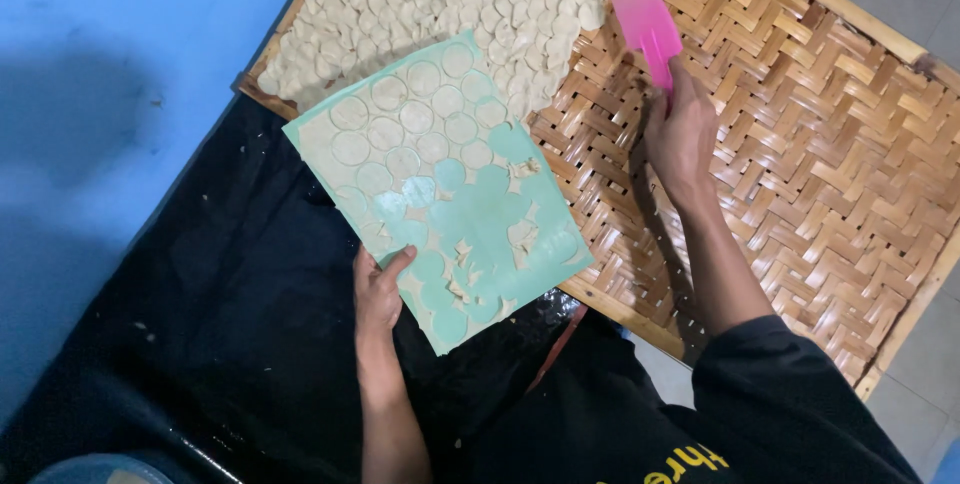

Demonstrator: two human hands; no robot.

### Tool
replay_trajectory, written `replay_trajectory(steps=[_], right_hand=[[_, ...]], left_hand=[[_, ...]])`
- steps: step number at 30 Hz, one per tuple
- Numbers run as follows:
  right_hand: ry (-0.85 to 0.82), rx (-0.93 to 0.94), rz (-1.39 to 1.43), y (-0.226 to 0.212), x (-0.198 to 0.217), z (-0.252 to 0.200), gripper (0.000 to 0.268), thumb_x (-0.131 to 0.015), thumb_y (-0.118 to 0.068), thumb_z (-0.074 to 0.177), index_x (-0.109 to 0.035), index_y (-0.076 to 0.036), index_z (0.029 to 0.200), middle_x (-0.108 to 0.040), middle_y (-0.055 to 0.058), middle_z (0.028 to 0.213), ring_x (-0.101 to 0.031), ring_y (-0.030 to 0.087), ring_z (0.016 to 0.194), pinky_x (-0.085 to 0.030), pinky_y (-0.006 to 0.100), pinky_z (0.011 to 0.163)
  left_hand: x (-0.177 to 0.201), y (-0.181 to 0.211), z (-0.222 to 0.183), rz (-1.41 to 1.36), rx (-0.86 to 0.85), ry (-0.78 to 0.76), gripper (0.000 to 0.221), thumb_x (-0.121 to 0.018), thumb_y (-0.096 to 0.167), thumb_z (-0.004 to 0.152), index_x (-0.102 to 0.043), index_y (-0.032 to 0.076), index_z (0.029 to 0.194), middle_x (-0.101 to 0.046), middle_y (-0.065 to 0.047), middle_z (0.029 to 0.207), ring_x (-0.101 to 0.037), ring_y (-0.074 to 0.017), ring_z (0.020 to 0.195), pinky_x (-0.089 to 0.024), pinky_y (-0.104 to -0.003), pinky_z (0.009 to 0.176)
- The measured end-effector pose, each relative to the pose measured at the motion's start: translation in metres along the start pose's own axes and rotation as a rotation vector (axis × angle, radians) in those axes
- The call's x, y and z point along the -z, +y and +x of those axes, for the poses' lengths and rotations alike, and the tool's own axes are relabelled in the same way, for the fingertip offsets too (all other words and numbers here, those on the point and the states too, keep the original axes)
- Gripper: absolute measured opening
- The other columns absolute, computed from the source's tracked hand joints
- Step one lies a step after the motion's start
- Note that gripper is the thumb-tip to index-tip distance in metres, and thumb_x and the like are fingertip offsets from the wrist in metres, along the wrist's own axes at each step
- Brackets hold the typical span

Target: The person is using a spatula to peel small dough circles from a template and place them onto a woven tray for drying.

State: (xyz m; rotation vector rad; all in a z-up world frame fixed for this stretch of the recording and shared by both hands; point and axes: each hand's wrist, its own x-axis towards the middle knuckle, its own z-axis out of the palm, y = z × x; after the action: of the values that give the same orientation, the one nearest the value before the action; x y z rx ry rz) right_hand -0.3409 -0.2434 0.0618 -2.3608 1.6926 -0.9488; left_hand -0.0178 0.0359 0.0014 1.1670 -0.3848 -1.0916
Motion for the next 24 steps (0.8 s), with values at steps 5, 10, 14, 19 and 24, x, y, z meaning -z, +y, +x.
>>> replay_trajectory(steps=[5,10,14,19,24], right_hand=[[-0.213,-0.074,0.221,-0.048,0.023,-0.036,0.033,-0.068,-0.011,0.100,-0.068,0.002,0.130,-0.073,0.026,0.096,-0.071,0.035,0.074,-0.055,0.044,0.067],[-0.274,0.083,0.200,-0.069,0.027,-0.063,0.029,-0.073,-0.016,0.098,-0.075,0.001,0.121,-0.076,0.023,0.094,-0.072,0.031,0.067,-0.055,0.044,0.079],[-0.324,-0.007,0.215,-0.081,0.033,-0.061,0.032,-0.070,-0.016,0.097,-0.073,-0.001,0.125,-0.073,0.026,0.098,-0.073,0.035,0.074,-0.056,0.043,0.068],[-0.383,-0.037,0.159,-0.091,0.040,-0.054,0.033,-0.068,-0.017,0.097,-0.072,-0.001,0.125,-0.073,0.025,0.094,-0.071,0.036,0.070,-0.056,0.045,0.066],[-0.491,0.040,0.047,-0.093,0.052,-0.043,0.023,-0.065,-0.019,0.099,-0.075,-0.002,0.112,-0.071,0.022,0.082,-0.068,0.040,0.069,-0.055,0.049,0.070]], left_hand=[[0.000,0.000,0.001,-0.005,-0.003,0.006,0.052,-0.069,-0.005,0.084,-0.057,-0.005,0.135,-0.068,-0.013,0.123,-0.065,-0.0202,0.109,-0.051,-0.033,0.097],[0.000,0.000,-0.001,0.006,-0.005,0.003,0.053,-0.070,-0.004,0.084,-0.057,-0.004,0.135,-0.068,-0.013,0.124,-0.065,-0.0201,0.110,-0.051,-0.033,0.097],[-0.001,0.000,-0.001,-0.002,-0.024,-0.006,0.054,-0.070,-0.005,0.084,-0.056,-0.004,0.136,-0.068,-0.013,0.125,-0.065,-0.0196,0.111,-0.051,-0.033,0.098],[-0.001,0.000,-0.001,-0.006,-0.018,0.000,0.054,-0.070,-0.005,0.084,-0.056,-0.005,0.136,-0.068,-0.013,0.124,-0.066,-0.0197,0.111,-0.051,-0.033,0.098],[0.004,-0.007,0.001,-0.011,-0.014,-0.004,0.052,-0.071,-0.005,0.084,-0.057,-0.005,0.135,-0.069,-0.014,0.123,-0.066,-0.0198,0.108,-0.052,-0.033,0.096]])
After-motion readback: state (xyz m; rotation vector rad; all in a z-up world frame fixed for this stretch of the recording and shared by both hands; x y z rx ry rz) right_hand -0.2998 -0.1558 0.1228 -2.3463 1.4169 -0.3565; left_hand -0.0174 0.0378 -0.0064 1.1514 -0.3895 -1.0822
